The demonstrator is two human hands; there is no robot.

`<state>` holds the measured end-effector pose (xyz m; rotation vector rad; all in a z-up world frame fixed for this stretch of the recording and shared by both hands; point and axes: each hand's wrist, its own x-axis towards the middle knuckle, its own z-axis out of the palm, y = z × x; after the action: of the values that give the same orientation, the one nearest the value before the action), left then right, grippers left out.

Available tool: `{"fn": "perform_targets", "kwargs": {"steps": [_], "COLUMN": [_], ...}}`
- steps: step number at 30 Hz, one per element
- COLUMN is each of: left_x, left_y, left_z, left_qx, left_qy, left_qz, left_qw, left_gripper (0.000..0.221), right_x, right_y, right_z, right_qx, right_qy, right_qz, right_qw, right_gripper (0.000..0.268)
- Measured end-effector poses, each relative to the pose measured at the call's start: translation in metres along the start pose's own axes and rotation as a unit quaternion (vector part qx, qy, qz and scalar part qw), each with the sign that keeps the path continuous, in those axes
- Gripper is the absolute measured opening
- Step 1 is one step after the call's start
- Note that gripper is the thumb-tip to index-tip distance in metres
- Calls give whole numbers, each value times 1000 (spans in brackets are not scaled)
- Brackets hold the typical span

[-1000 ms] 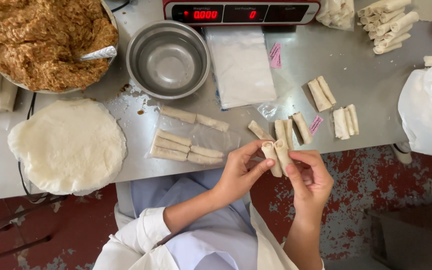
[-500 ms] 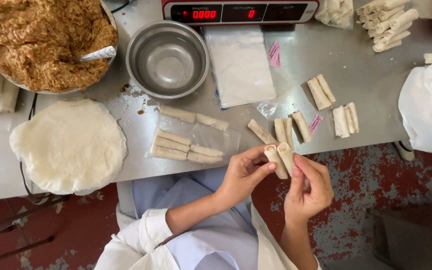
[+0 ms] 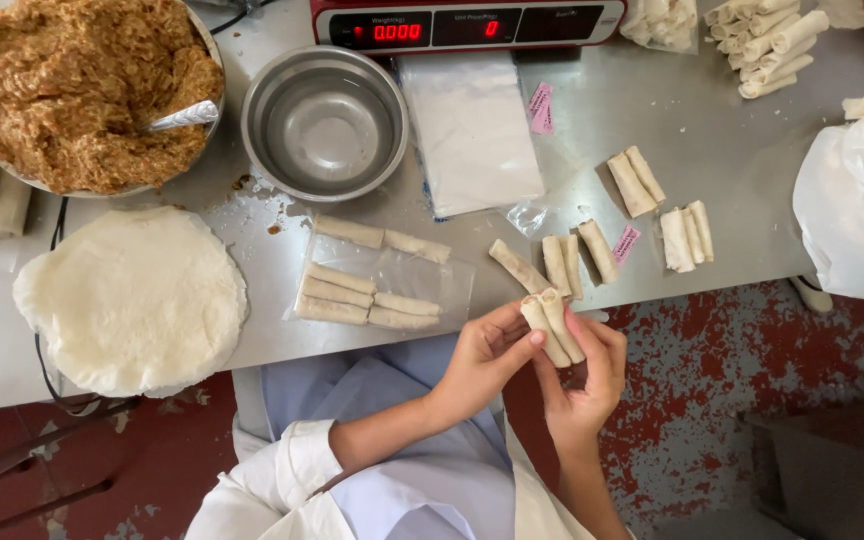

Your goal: The person places food rolls into plastic bags and seals them, occasionally weighing them on a scale or grouping them on the table.

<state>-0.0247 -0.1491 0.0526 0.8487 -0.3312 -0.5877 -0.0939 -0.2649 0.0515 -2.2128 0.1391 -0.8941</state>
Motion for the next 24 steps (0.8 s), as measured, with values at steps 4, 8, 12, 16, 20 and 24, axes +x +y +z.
{"fn": "perform_targets", "kwargs": {"steps": [4, 8, 12, 16, 20, 24], "left_x": [-9, -12, -13, -19, -19, -29], "left_y": [-2, -10, -6, -17, -26, -21], "left_z": [5, 9, 10, 7, 4, -4], "left_qx": [-45, -191, -235, -222, -202, -191], "left_qy": [-12, 56, 68, 51, 94, 51], "left_qz": [-16, -70, -98, -84, -69, -73], "left_qw": [999, 977, 965, 970, 972, 978], "left_gripper": [58, 54, 69, 47, 22, 49], "right_x": [-17, -18, -21, -27, -14, 0], "right_y": [3, -15, -18, -14, -21, -18], "right_z": [-1, 7, 10, 9, 5, -4], "right_qx": [17, 112, 135, 157, 137, 88], "right_qy": [-57, -51, -22, -10, -65, -102], "right_qz": [34, 108, 148, 206, 159, 124], "right_qw": [998, 987, 979, 966, 976, 983], "right_gripper": [38, 36, 35, 31, 38, 27]}}
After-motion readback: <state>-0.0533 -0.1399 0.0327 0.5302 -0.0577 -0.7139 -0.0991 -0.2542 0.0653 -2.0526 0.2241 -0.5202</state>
